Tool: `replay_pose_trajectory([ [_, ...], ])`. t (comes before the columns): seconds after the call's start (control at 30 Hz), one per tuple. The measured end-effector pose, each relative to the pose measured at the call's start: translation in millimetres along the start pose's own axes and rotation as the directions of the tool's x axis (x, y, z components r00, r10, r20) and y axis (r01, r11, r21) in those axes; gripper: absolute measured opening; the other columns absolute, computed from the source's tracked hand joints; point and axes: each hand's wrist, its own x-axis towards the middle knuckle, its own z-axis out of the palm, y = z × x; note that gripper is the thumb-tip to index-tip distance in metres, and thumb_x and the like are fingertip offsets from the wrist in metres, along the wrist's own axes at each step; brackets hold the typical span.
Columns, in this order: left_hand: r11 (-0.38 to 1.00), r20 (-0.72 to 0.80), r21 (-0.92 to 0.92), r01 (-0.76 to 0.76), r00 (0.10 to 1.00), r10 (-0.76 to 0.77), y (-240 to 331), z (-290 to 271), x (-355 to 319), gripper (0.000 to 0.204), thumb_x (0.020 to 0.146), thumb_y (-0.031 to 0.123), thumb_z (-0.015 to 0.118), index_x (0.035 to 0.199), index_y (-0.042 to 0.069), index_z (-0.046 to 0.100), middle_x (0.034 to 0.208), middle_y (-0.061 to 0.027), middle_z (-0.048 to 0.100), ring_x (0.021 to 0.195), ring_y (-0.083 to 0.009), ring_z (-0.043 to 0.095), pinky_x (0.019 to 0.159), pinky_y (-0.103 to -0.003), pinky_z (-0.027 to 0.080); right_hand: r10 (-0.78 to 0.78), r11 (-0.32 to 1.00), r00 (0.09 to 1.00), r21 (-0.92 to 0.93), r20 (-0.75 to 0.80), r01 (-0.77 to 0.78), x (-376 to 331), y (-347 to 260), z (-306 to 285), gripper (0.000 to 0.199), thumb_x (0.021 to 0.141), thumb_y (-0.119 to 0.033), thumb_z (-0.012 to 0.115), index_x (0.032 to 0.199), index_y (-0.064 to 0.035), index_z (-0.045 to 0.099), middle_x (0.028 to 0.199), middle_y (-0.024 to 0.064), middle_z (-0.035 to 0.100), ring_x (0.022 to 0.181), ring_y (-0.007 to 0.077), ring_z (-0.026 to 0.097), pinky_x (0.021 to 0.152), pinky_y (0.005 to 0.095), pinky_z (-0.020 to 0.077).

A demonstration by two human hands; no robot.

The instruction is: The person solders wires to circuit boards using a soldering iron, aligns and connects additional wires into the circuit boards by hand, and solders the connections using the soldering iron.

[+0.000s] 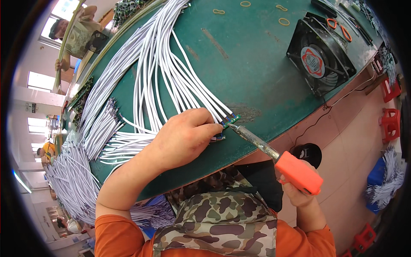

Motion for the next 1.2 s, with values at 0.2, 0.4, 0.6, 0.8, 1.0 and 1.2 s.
replay_pose_trajectory([
  [0.2,0.999,0.021,0.001,0.052,0.998,-0.052,4,-1,1,0.021,0.082,0.003,0.067,0.103,0.004,0.073,0.092,-0.0115,0.063,0.086,-0.0319,0.066,0.075,-0.043,0.054,-0.053,0.999,0.993,-0.011,-0.103,0.052,14,-8,9,0.019,0.09,-0.016,0.075,0.095,0.0011,0.069,0.088,0.0124,0.068,0.068,0.0217,0.064,0.059,0.0323,0.0506],
  [0.4,1.0,0.012,0.015,-0.004,1.0,0.004,1,0,2,0.031,0.076,-0.005,0.072,0.106,0.004,0.071,0.094,-0.0108,0.064,0.082,-0.0312,0.066,0.069,-0.041,0.053,-0.004,1.0,0.997,0.016,-0.073,0.005,13,-7,10,0.019,0.091,-0.015,0.073,0.094,0.0023,0.067,0.086,0.0121,0.065,0.071,0.021,0.065,0.06,0.0314,0.0513],
  [0.6,1.0,0.016,0.022,-0.012,1.0,0.011,0,0,3,0.03,0.075,-0.004,0.072,0.104,0.004,0.071,0.093,-0.0107,0.064,0.081,-0.031,0.066,0.068,-0.041,0.054,-0.026,0.997,0.999,-0.079,-0.043,0.022,13,-6,10,0.019,0.091,-0.016,0.073,0.093,0.0019,0.067,0.086,0.011,0.066,0.07,0.0207,0.065,0.061,0.0311,0.0516],
  [0.8,0.999,0.029,0.037,-0.009,1.0,0.008,1,0,3,0.03,0.075,-0.004,0.072,0.104,0.004,0.071,0.093,-0.0106,0.064,0.082,-0.0312,0.066,0.069,-0.041,0.054,-0.051,0.997,0.998,-0.068,-0.044,0.048,23,-12,11,0.02,0.091,-0.02,0.073,0.091,-0.0007,0.068,0.08,0.0083,0.067,0.068,0.0226,0.064,0.06,0.0328,0.0494],
  [1.0,1.0,0.051,0.022,-0.002,0.999,0.001,1,-1,5,0.03,0.075,-0.004,0.071,0.104,0.003,0.071,0.093,-0.0112,0.064,0.084,-0.0316,0.066,0.071,-0.042,0.054,-0.077,0.994,0.995,-0.087,-0.064,0.071,26,-13,13,0.017,0.089,-0.018,0.072,0.09,-0.002,0.069,0.08,0.0078,0.067,0.066,0.0232,0.064,0.061,0.0341,0.0494],
  [1.2,1.0,0.065,0.018,-0.004,0.998,0.003,2,-2,7,0.029,0.076,-0.005,0.071,0.104,0.003,0.07,0.093,-0.0117,0.064,0.083,-0.0322,0.066,0.071,-0.042,0.054,-0.124,0.985,0.991,-0.127,-0.051,0.116,23,-10,12,0.026,0.091,-0.02,0.072,0.108,-0.0004,0.066,0.082,0.0061,0.068,0.067,0.0231,0.065,0.062,0.0349,0.0509],
])
